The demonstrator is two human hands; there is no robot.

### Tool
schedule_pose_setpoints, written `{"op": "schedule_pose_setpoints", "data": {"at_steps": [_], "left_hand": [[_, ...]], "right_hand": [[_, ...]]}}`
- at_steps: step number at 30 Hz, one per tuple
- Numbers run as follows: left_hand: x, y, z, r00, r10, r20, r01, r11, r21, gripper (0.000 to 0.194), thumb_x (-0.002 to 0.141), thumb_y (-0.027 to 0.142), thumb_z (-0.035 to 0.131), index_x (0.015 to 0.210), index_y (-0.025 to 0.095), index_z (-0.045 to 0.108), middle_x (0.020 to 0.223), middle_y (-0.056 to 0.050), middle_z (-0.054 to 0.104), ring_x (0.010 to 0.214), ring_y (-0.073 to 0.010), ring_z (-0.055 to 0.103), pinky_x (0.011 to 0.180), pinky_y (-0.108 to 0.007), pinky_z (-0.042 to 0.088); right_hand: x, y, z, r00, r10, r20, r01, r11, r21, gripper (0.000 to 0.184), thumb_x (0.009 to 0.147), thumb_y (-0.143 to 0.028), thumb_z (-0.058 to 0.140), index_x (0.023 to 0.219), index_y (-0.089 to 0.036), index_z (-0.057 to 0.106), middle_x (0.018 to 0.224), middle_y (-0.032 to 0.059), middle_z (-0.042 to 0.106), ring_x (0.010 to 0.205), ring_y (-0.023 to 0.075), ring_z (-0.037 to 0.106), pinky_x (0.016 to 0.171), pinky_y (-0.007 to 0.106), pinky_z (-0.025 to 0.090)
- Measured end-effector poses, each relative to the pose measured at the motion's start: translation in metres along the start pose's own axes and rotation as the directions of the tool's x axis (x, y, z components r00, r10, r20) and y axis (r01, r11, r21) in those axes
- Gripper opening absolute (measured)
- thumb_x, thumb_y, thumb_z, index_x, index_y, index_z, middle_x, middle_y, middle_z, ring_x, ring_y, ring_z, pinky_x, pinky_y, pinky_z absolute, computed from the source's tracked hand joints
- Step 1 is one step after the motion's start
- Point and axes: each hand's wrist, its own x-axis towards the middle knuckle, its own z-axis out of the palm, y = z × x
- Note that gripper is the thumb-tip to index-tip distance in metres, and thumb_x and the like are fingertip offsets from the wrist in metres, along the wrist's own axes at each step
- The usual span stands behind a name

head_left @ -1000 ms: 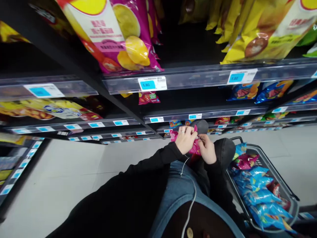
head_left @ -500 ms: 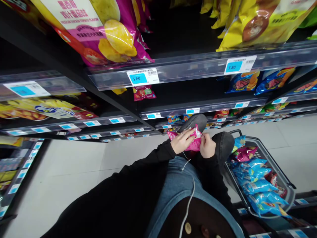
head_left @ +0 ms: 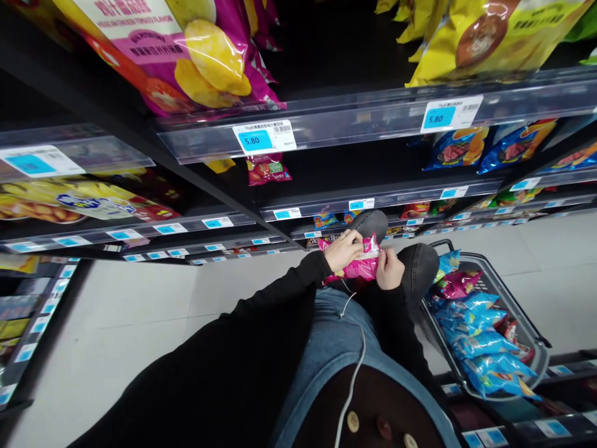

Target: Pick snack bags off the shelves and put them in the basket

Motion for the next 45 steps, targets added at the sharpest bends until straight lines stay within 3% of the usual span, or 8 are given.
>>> {"op": "schedule_pose_setpoints", "data": {"at_steps": [10,14,19,26,31,34,37,45], "left_hand": [[-0.023,-0.003,-0.004,0.995,0.095,-0.008,-0.093,0.985,0.144,0.021,0.089,0.024,0.044,0.1,0.014,0.058,0.119,-0.01,0.054,0.105,-0.0183,0.055,0.089,-0.031,0.047],[-0.027,0.0,0.006,0.998,0.047,-0.035,-0.036,0.963,0.267,0.026,0.091,0.013,0.033,0.096,0.01,0.059,0.108,-0.011,0.061,0.098,-0.0181,0.058,0.079,-0.03,0.049],[-0.012,-0.005,0.011,0.999,0.017,0.029,-0.023,0.977,0.212,0.024,0.091,0.025,0.039,0.086,0.014,0.06,0.091,-0.007,0.062,0.086,-0.0194,0.054,0.077,-0.033,0.046],[-0.022,-0.024,0.016,0.989,0.146,0.022,-0.148,0.971,0.186,0.026,0.09,0.033,0.042,0.093,0.015,0.061,0.107,-0.01,0.059,0.099,-0.0203,0.053,0.085,-0.034,0.045],[-0.035,-0.028,0.02,0.993,0.117,-0.004,-0.114,0.975,0.191,0.028,0.092,0.015,0.033,0.095,0.013,0.062,0.11,-0.009,0.062,0.108,-0.0191,0.053,0.095,-0.035,0.041],[-0.024,-0.027,0.017,0.999,0.022,0.04,-0.027,0.993,0.112,0.024,0.092,0.023,0.039,0.091,0.015,0.062,0.097,-0.006,0.066,0.095,-0.0187,0.057,0.086,-0.034,0.044],[-0.013,-0.028,0.012,0.99,0.072,0.117,-0.077,0.997,0.033,0.022,0.091,0.026,0.043,0.085,0.018,0.062,0.091,-0.002,0.067,0.09,-0.0173,0.057,0.084,-0.034,0.043],[-0.054,-0.034,0.007,0.983,0.164,-0.084,-0.138,0.957,0.255,0.023,0.088,0.027,0.046,0.098,0.016,0.063,0.102,-0.009,0.065,0.102,-0.0233,0.055,0.086,-0.039,0.045]], "right_hand": [[0.0,0.012,0.011,0.978,0.203,0.055,-0.21,0.93,0.301,0.034,0.084,-0.04,0.032,0.061,-0.019,0.046,0.052,-0.0014,0.049,0.051,0.0107,0.042,0.055,0.021,0.035],[-0.002,0.013,0.013,0.973,0.229,0.026,-0.227,0.936,0.27,0.033,0.084,-0.038,0.034,0.062,-0.019,0.047,0.053,-0.0015,0.049,0.051,0.0103,0.042,0.055,0.021,0.034],[-0.003,0.02,0.012,0.977,0.209,0.05,-0.215,0.953,0.214,0.031,0.084,-0.038,0.035,0.063,-0.019,0.048,0.052,-0.0015,0.049,0.049,0.0101,0.042,0.053,0.021,0.032],[-0.006,0.039,0.02,0.927,0.35,0.132,-0.37,0.908,0.195,0.032,0.086,-0.032,0.035,0.06,-0.018,0.048,0.053,0.0007,0.055,0.054,0.0126,0.049,0.055,0.023,0.035],[-0.011,0.045,0.022,0.903,0.351,0.248,-0.38,0.922,0.076,0.027,0.092,-0.032,0.04,0.087,-0.013,0.059,0.082,0.0048,0.063,0.074,0.014,0.059,0.067,0.027,0.047],[-0.011,0.045,0.02,0.898,0.344,0.274,-0.371,0.927,0.054,0.03,0.088,-0.035,0.052,0.11,-0.015,0.055,0.107,0.0062,0.058,0.093,0.0165,0.058,0.079,0.035,0.05],[-0.009,0.044,0.019,0.893,0.341,0.295,-0.365,0.931,0.03,0.034,0.087,-0.034,0.053,0.115,-0.017,0.053,0.115,0.007,0.055,0.1,0.0189,0.056,0.083,0.038,0.049],[-0.006,0.047,0.022,0.856,0.388,0.341,-0.394,0.918,-0.055,0.032,0.088,-0.034,0.052,0.114,-0.017,0.054,0.115,0.0072,0.055,0.099,0.0181,0.057,0.083,0.037,0.049]]}}
